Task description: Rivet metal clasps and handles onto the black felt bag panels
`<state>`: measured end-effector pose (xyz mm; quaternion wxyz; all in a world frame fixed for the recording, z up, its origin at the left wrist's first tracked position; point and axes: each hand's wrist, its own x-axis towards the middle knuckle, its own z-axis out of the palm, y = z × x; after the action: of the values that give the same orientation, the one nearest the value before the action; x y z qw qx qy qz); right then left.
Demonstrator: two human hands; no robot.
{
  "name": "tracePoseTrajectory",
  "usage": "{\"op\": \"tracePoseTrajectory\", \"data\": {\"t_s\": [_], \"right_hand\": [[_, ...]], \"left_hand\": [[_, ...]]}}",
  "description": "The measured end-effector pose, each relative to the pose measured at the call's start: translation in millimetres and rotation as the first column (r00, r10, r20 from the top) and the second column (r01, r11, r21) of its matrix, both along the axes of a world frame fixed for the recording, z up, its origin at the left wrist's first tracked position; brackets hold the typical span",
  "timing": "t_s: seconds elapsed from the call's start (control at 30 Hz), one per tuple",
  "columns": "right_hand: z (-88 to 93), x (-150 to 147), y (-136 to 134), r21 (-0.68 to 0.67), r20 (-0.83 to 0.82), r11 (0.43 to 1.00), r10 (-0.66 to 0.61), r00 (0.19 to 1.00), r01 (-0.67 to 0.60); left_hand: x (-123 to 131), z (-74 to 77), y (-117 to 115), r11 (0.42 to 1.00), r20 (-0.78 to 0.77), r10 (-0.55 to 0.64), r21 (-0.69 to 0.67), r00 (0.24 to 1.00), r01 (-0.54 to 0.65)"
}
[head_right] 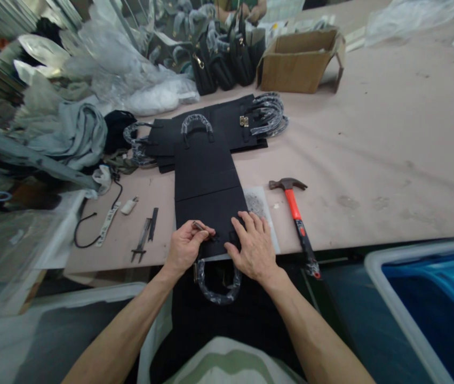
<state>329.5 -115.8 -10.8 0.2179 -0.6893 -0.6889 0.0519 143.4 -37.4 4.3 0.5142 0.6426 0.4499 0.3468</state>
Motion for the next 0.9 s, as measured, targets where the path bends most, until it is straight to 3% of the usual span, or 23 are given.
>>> {"op": "tracePoseTrajectory", "data": {"t_s": [0.2,0.33,0.4,0.5,0.57,0.63,0.73,0.83,0.9], "right_hand": [[0.4,0.4,-0.8,0.008,-0.056,1.0,0.009,0.998,-0.009],[0.4,21.0,0.1,0.089,-0.253,0.995,0.073,0.965,-0.052],[1.2,41.8,-0.2,0.137,-0.292,0.989,-0.006,0.956,0.048],[2.9,77.5,-3.6,0.115,-0.124,0.955,-0.259,0.958,0.273],[3.9,97.0,-6.7,-0.02,0.051,0.922,-0.385,0.922,0.386],[5.6,110.2,-7.5,-0.174,0.124,0.86,-0.463,0.878,0.479],[12.7,119.5,-0.8,-0.407,-0.206,0.77,-0.601,0.772,0.491],[30.3,117.7,10.3,-0.547,-0.535,0.78,-0.605,0.59,0.303],[48.4,108.7,13.0,-0.557,-0.607,0.805,-0.563,0.561,0.205]], "left_hand": [[-0.4,-2.0,-0.5,0.996,-0.054,-0.018,0.09,0.998,0.023],[-2.5,-3.6,-0.2,0.973,-0.135,-0.076,0.207,0.988,0.103],[-3.5,-4.4,0.4,0.956,-0.156,-0.11,0.252,0.982,0.147],[-4.0,-4.8,1.7,0.944,-0.187,-0.139,0.271,0.972,0.187],[-3.5,-4.2,2.8,0.945,-0.223,-0.148,0.255,0.964,0.204],[-2.5,-3.1,3.7,0.948,-0.248,-0.153,0.237,0.957,0.213],[-0.9,-1.9,3.9,0.941,-0.238,-0.161,0.254,0.958,0.222],[-0.6,-2.7,2.7,0.928,-0.218,-0.176,0.288,0.96,0.235],[-1.0,-4.2,1.8,0.921,-0.22,-0.183,0.303,0.958,0.246]]}}
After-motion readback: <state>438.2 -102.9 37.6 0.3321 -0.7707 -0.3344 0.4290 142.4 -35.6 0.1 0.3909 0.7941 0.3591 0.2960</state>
